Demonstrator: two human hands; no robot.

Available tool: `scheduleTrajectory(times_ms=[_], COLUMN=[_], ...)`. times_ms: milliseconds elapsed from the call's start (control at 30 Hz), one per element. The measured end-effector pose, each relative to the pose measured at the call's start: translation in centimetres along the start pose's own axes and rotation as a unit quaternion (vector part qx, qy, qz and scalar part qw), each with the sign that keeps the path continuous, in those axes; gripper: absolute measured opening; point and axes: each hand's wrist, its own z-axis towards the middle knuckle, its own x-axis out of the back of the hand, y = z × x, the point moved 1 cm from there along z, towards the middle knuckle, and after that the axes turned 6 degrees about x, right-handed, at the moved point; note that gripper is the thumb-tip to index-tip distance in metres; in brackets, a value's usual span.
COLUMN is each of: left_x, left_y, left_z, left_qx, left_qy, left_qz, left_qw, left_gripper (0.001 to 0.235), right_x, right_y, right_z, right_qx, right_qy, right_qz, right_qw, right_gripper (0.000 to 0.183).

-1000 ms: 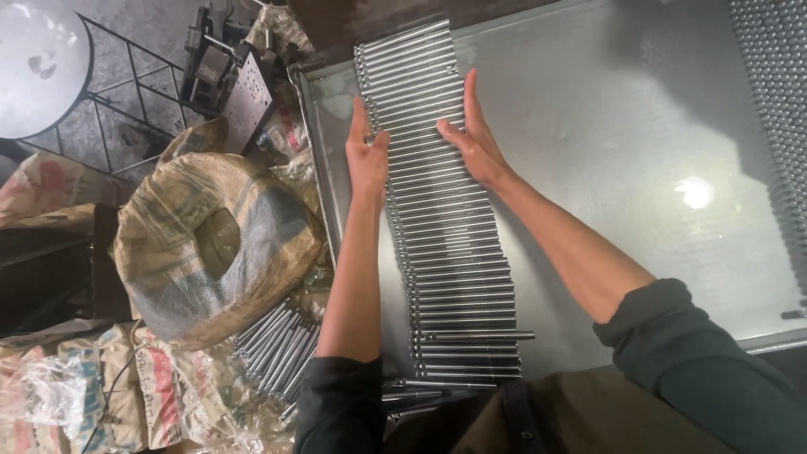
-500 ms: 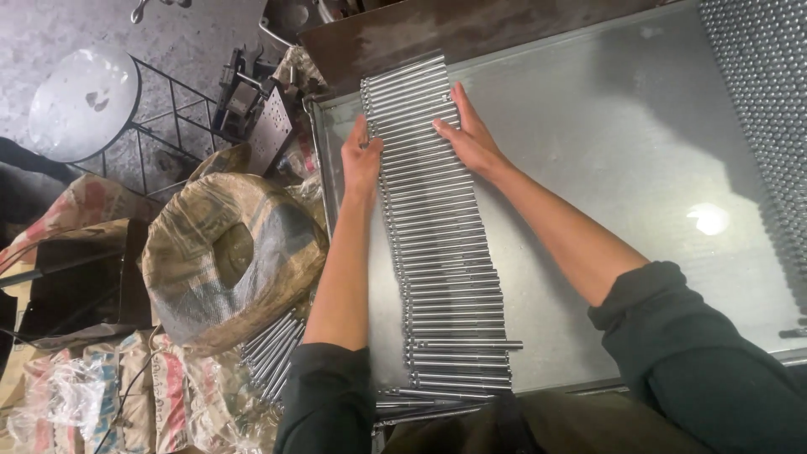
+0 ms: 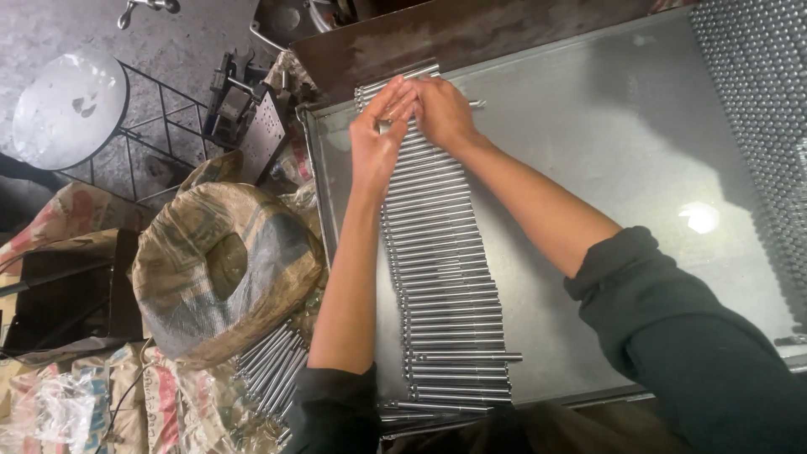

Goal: Organizing and aligning metal rods into a metal tray for storage or further processing

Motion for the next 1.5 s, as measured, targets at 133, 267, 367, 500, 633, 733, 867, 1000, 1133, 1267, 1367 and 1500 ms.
scheduleTrajectory(times_ms=[133,267,367,500,633,733,867,1000,1133,1267,1367,1500], left_x=[2.6,5.3,6.4,8.7,8.3,7.9,8.1,7.8,7.8,6.9,6.7,5.3], left_y=[-1.8,-4.4,-5.1,-7.7,-8.7,-9.7,-10.8,-12.1,-11.7,-10.8,-10.9,-7.9], left_z=[-0.7,-2.7,-3.8,-3.6,-1.9,-0.1,0.9,1.1,-0.1,-0.9,-0.1,0.1], left_qx=[0.023,0.107,0.160,0.096,0.070,0.093,0.111,0.100,0.113,0.099,0.118,0.178], left_qy=[0.108,0.157,0.179,0.144,0.104,0.060,0.051,0.065,0.067,0.065,0.041,0.064], left_qz=[-0.017,-0.073,-0.067,-0.073,-0.039,0.012,0.024,-0.052,-0.067,-0.045,0.038,0.088], left_qw=[0.994,0.979,0.968,0.982,0.991,0.994,0.992,0.991,0.989,0.992,0.991,0.978], left_gripper=[0.047,0.053,0.055,0.053,0.068,0.077,0.077,0.078,0.081,0.079,0.081,0.080], right_x=[-1.1,-0.2,0.4,-0.2,-0.3,1.4,4.6,1.0,-5.0,-2.2,-0.3,1.7], right_y=[2.5,2.2,2.7,6.3,7.2,5.8,2.3,0.7,3.4,-0.6,-0.8,-1.9], right_z=[-0.4,-1.0,-1.7,-4.6,-5.0,-3.3,0.7,2.7,-0.8,-3.5,-3.1,-3.5], right_qx=[0.059,0.070,0.121,-0.326,-0.501,-0.401,-0.152,0.214,0.248,0.177,0.152,-0.212], right_qy=[-0.121,-0.121,0.015,0.264,0.141,0.198,0.266,0.164,-0.017,-0.102,-0.053,-0.044], right_qz=[-0.075,-0.042,-0.060,0.265,0.533,0.387,0.261,0.005,-0.159,-0.164,-0.195,0.090], right_qw=[0.988,0.989,0.991,0.868,0.667,0.806,0.915,0.963,0.956,0.965,0.968,0.972], right_gripper=[0.010,0.020,0.021,0.053,0.025,0.016,0.011,0.018,0.020,0.041,0.036,0.065])
